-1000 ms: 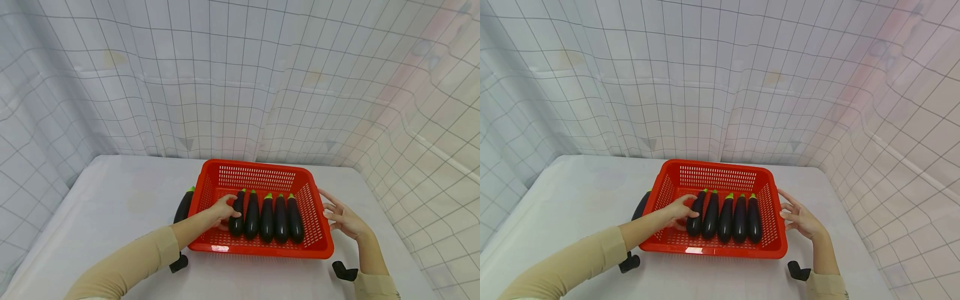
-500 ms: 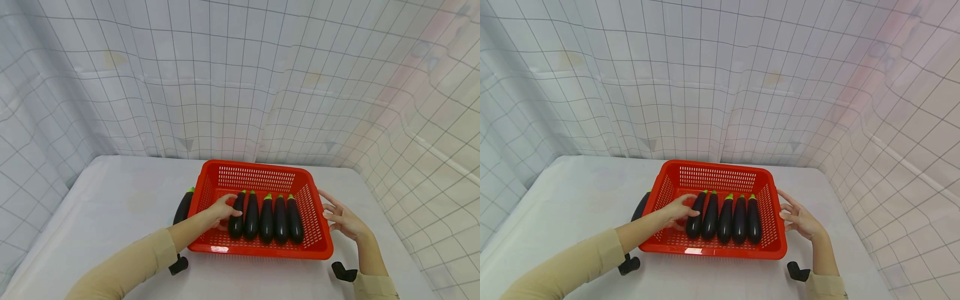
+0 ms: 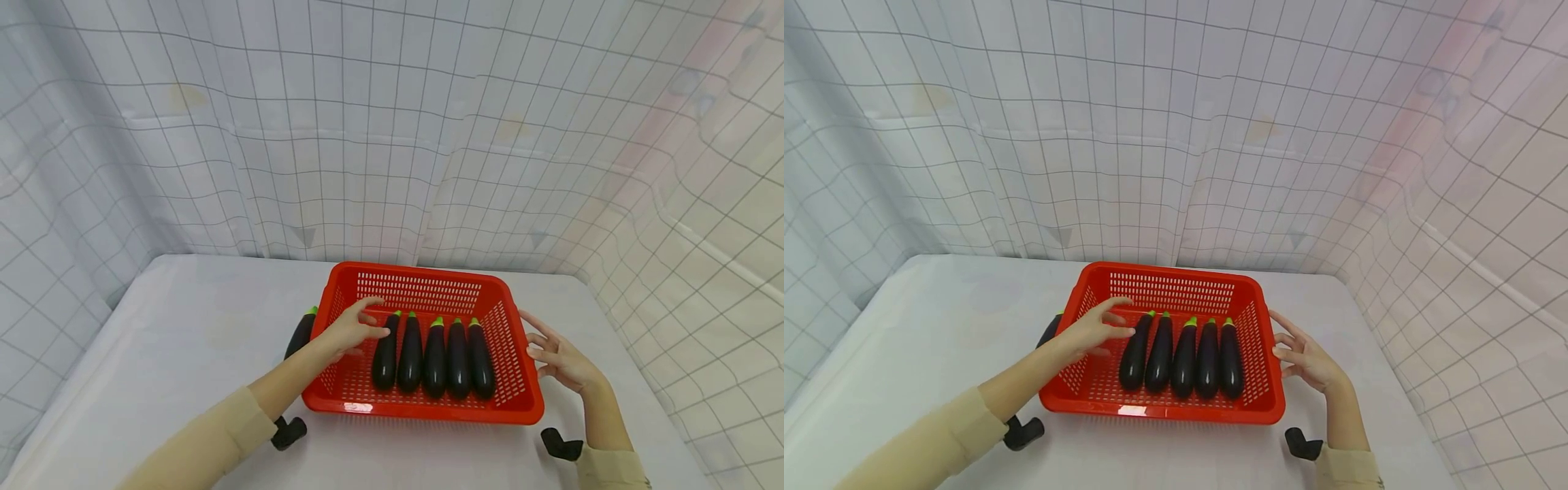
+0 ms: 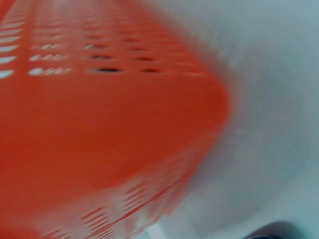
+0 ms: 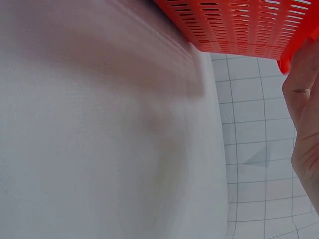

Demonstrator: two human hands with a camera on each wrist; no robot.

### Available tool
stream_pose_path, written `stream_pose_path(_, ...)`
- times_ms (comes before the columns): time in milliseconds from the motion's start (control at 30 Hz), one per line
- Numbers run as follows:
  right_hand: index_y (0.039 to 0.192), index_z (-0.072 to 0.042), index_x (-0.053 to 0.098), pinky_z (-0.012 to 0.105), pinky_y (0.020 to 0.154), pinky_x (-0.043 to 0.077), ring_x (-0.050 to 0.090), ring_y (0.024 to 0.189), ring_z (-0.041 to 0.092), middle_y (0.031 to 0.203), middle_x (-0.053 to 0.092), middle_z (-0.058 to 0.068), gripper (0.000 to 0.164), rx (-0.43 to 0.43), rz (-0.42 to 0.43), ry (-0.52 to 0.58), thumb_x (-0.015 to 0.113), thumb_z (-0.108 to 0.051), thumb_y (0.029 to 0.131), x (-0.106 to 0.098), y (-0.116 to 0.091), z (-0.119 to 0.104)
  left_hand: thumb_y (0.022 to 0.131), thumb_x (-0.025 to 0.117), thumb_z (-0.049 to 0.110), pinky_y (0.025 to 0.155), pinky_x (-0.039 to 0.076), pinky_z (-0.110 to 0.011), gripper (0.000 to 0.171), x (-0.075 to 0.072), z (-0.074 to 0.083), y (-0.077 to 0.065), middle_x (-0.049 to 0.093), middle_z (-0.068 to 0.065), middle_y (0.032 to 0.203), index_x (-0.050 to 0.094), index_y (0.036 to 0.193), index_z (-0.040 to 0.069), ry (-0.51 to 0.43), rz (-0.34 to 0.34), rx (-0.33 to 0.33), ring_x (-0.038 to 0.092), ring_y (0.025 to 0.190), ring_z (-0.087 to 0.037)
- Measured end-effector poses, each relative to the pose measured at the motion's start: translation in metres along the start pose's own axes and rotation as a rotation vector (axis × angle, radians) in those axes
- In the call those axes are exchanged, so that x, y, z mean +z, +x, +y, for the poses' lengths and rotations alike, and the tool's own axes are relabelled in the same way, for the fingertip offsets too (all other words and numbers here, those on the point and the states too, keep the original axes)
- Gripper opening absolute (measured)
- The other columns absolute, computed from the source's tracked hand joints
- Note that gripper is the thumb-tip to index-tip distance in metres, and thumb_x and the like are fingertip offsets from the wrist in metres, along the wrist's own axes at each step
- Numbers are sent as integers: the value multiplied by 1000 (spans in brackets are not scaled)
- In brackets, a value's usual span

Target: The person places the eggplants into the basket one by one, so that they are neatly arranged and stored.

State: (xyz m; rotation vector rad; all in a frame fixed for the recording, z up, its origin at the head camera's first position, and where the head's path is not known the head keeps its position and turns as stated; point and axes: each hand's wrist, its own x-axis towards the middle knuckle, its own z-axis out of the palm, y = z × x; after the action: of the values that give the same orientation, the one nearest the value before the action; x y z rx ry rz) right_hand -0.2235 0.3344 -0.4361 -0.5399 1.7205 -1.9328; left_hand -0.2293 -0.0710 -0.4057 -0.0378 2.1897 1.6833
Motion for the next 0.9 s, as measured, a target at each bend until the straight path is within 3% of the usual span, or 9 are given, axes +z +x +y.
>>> stream_pose_path(267, 148, -13, 3, 35, 64, 54, 61, 96, 19, 112, 56, 6, 66, 1, 0, -8, 37, 6, 94, -1, -1, 0, 83, 67, 20, 82, 47, -46, 66, -29, 12, -19, 44, -18, 124, 34, 139, 20, 103, 42, 213, 49, 105, -34)
stream_pose_path(467, 148, -13, 2, 34, 64, 54, 61, 96, 19, 112, 56, 6, 66, -1, -4, -5, 37, 5, 95, 0, 0, 0, 84, 66, 26, 84, 45, -51, 64, -48, 14, -34, 42, -19, 126, 34, 139, 18, 223, 104, 346, 43, 112, -40)
stream_pose_path(667, 148, -13, 2, 35, 64, 54, 61, 96, 19, 113, 56, 6, 66, -2, -7, -10, 37, 5, 95, 0, 0, 0, 84, 66, 28, 95, 33, -57, 67, -69, 8, -43, 36, -19, 133, 30, 141, 19, 205, 179, 397, 37, 119, -40)
stream_pose_path(900, 148, -13, 3, 35, 64, 54, 61, 96, 18, 112, 56, 6, 66, 0, 2, -12, 37, 5, 94, 0, 0, 0, 85, 65, 28, 98, 30, -56, 70, -93, -15, -46, 34, -18, 135, 26, 143, 22, 131, 250, 406, 36, 122, -39)
